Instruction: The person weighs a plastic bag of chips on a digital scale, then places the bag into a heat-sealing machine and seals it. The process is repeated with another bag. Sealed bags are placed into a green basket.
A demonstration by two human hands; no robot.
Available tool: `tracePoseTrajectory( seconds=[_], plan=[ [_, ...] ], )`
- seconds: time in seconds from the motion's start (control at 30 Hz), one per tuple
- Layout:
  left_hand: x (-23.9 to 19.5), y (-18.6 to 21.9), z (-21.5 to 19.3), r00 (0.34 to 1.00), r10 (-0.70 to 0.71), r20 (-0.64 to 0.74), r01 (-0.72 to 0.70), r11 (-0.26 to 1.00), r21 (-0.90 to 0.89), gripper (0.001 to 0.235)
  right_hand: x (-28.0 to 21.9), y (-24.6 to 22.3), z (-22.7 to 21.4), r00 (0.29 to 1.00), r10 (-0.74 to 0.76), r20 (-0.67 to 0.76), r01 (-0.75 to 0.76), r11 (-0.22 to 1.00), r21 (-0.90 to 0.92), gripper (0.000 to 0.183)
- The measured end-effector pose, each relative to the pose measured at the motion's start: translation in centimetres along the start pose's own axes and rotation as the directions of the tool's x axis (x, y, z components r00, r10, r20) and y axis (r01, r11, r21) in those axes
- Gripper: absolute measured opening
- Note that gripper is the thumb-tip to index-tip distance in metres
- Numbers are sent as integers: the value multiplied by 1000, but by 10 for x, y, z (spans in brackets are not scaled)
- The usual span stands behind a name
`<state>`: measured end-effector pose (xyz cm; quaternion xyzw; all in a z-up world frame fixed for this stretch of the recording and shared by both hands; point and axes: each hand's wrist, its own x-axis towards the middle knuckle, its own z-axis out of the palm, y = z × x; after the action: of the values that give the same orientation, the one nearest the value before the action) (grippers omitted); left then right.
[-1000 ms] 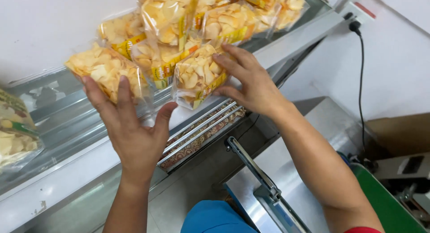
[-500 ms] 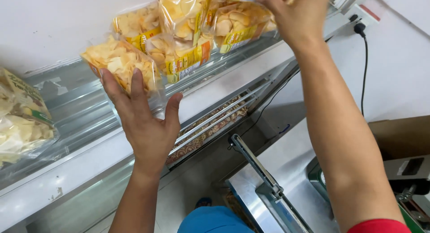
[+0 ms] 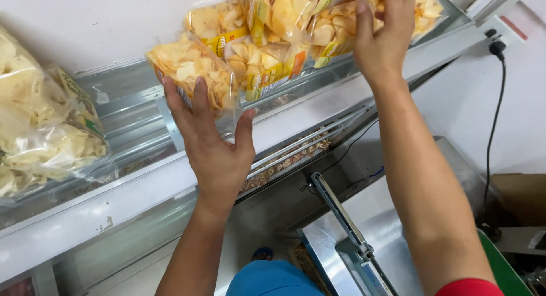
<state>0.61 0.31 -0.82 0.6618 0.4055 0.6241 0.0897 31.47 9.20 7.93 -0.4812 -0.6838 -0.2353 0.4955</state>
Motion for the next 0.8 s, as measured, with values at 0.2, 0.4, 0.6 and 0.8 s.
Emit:
tracePoseTrajectory(
  seconds=[0.2,0.4,0.6,0.8],
  plan=[
    [0,2,-1,1000,-19,-10,19,1000,7,75,-1,-71,-13,998,-19,62,7,982,191,43],
    [2,6,-7,997,-55,-48,55,998,1,68,11,-95,4,935,-43,352,-18,986,168,76],
    [8,6,-2,990,-120,-72,123,992,31,68,9,-101,33,979,174,105,-190,966,174,49],
    [12,9,-3,985,-158,-66,162,985,51,70,20,-141,64,931,233,281,-346,805,481,45]
  ],
)
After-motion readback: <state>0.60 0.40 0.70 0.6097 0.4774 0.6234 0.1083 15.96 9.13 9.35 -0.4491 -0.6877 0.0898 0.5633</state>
